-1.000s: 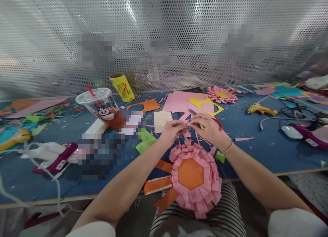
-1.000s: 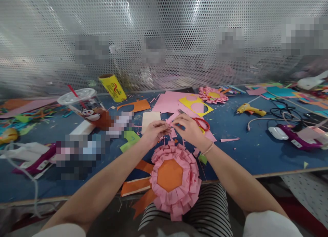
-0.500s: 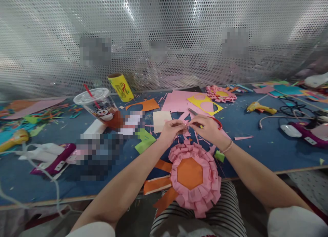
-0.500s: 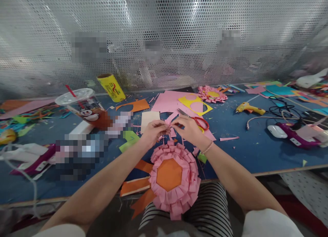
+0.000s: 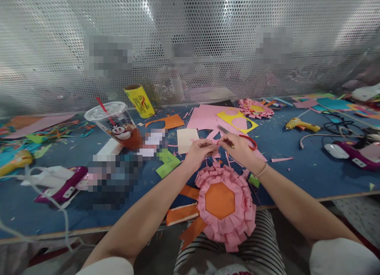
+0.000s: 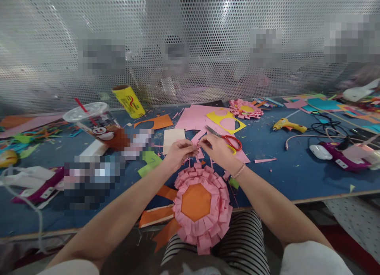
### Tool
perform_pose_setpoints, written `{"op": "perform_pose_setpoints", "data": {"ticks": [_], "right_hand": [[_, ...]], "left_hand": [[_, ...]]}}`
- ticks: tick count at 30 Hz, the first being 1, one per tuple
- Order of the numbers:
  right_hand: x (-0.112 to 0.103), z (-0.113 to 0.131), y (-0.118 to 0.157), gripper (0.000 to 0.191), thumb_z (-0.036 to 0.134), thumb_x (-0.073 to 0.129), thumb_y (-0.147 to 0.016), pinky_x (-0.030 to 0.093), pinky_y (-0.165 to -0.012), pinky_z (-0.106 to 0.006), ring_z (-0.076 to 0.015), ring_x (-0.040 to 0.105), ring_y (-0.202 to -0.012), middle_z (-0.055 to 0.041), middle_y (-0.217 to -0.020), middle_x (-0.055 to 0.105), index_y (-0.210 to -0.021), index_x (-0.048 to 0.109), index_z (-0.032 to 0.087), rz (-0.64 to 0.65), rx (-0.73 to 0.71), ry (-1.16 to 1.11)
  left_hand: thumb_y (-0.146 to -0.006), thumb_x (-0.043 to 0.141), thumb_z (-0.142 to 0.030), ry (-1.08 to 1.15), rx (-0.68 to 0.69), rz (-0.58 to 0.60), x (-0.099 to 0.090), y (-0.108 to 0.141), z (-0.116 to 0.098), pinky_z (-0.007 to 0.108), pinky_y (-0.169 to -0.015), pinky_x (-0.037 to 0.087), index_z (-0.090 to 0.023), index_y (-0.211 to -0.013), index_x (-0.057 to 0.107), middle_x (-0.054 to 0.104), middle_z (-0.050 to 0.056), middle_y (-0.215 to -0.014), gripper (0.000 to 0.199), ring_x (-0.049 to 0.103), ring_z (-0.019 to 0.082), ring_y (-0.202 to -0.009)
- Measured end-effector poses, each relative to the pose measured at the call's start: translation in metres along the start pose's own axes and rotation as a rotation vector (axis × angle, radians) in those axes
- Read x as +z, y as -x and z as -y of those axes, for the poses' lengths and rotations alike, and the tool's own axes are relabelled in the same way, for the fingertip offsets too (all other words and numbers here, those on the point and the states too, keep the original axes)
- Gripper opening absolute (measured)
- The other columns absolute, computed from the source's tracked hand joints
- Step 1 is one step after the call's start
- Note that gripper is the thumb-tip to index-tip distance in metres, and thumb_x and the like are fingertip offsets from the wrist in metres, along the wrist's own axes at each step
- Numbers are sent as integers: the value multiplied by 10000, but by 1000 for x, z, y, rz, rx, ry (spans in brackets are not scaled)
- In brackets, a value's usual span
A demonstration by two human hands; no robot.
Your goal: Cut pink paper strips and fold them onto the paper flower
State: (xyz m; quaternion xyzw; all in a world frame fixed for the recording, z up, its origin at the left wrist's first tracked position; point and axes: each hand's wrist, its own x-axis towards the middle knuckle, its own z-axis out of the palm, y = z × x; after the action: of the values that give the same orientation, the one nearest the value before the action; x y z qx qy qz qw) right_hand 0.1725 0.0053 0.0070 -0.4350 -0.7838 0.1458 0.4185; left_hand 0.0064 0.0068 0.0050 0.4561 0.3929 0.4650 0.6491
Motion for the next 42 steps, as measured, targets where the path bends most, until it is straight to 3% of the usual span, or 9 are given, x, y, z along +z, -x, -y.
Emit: {"op": "perform_pose_setpoints", "data": {"ticks": [8, 14, 19, 24, 32, 42], "right_hand": [[5, 3, 1, 163, 328, 518, -798, 454, -617, -260, -136, 583, -674, -18, -726, 633, -766, 575, 179, -51, 157, -205], [12, -1, 0, 178, 343, 575, -757, 468, -588, -256, -129, 581, -650, -14, -720, 605, -802, 529, 177, -115, 199, -353], [11, -3, 0, 185, 314, 533, -785, 488, -636, -273, -134, 602, -698, -35, -815, 629, -910, 557, 179, -90, 163, -351], [6, 3, 0, 138, 298, 542, -775, 463, -634, -266, -139, 596, -694, -21, -735, 648, -759, 612, 180, 2, 160, -261], [7, 3, -2, 137, 273, 529, -775, 423, -572, -250, -132, 577, -642, -12, -690, 644, -717, 610, 180, -16, 172, -187], [7, 3, 0, 148, 314, 573, -748, 488, -656, -285, -149, 593, -697, -25, -732, 636, -777, 616, 176, -12, 198, -408]], "left_hand": [[-624, 692, -367, -206, 149, 19, 0, 3, 2, 291, -683, 515, -124, -730, 625, 648, 32, -651, 274, 627, 141, -645], [-695, 603, -329, -391, 295, -43, 1, 5, 3, 248, -615, 486, -137, -717, 627, 631, 21, -642, 195, 598, 130, -610], [-700, 583, -324, -470, 312, -38, 1, 6, 3, 231, -591, 457, -141, -698, 627, 622, 18, -629, 188, 587, 133, -610], [-702, 559, -267, -580, 354, -30, 1, 8, 2, 220, -609, 442, -156, -727, 653, 646, 23, -663, 147, 580, 128, -636], [-675, 609, -293, -558, 334, -19, 4, 8, 3, 233, -632, 456, -164, -749, 657, 668, 35, -733, 156, 598, 145, -684], [-704, 596, -348, -498, 316, -52, 4, 9, -2, 232, -591, 439, -146, -680, 645, 637, 25, -625, 209, 575, 132, -600]]}}
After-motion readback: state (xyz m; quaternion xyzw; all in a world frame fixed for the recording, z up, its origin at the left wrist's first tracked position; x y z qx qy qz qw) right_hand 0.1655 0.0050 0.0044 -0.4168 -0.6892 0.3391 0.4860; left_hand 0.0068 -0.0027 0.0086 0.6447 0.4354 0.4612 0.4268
